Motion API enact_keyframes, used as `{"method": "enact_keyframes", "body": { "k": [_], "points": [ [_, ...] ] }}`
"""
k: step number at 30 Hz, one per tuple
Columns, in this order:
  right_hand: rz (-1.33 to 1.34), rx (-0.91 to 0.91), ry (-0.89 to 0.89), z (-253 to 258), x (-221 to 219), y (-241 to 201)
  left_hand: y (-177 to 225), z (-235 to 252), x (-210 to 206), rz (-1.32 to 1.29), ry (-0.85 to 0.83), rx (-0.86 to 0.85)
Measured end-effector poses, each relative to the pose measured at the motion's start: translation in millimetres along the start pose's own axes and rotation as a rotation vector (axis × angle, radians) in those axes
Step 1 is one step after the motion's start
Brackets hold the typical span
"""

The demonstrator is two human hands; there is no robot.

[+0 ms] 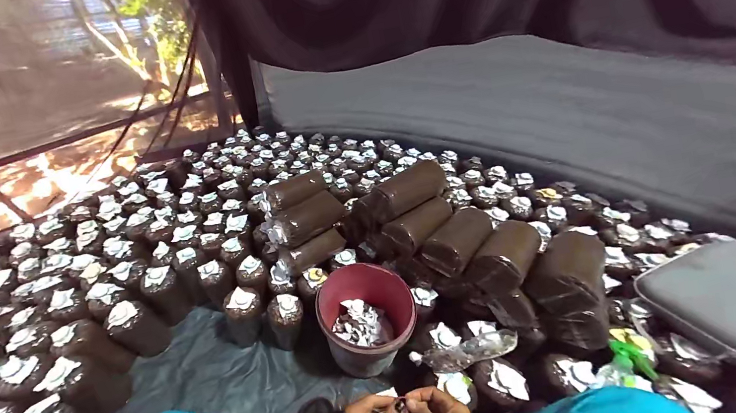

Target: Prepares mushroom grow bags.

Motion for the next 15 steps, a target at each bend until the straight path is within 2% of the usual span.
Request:
{"method": "enact_keyframes", "body": {
  "k": [2,5,7,9,10,11,13,15],
  "points": [
    [-0.134,0.049,0.017,1.1,1.1,-0.8,-5.7,-0.4,-7.9,-0.129,0.024,0.11],
    [-0.521,0.139,0.097,4.2,2.5,-1.4,2.6,-5.3,-16.4,-0.605,0.069,0.305],
    [-0.604,0.131,0.117,8.8,-2.8,-0.6,11.1,-9.4,-21.3,-0.807,-0.056,0.307],
    [-0.521,0.107,0.059,13.0,-10.5,2.0,16.1,-15.4,-31.0,-0.919,-0.303,0.274],
    [-0.419,0.088,-0.001,16.0,-13.5,5.3,16.4,-16.6,-32.7,-0.917,-0.38,0.266],
    [-0.308,0.048,-0.076,18.9,-15.4,10.2,12.3,-15.4,-28.9,-0.821,-0.381,0.255],
    [-0.289,-0.04,-0.116,26.7,-8.2,22.6,-6.4,-6.3,-7.1,-0.43,-0.194,0.251],
    [-0.578,-0.159,-0.045,37.9,9.0,39.5,-24.1,-0.2,18.5,-0.073,0.055,0.315]
  ]
}}
Point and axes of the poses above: each hand's wrist, its own z-axis towards the middle knuckle, its own x-axis out of the back of the hand, y = z × x, the point moved 8 cm from there along z, towards the middle knuckle, and after that the axes turned 13 degrees about -x, right-handed, at the moved point
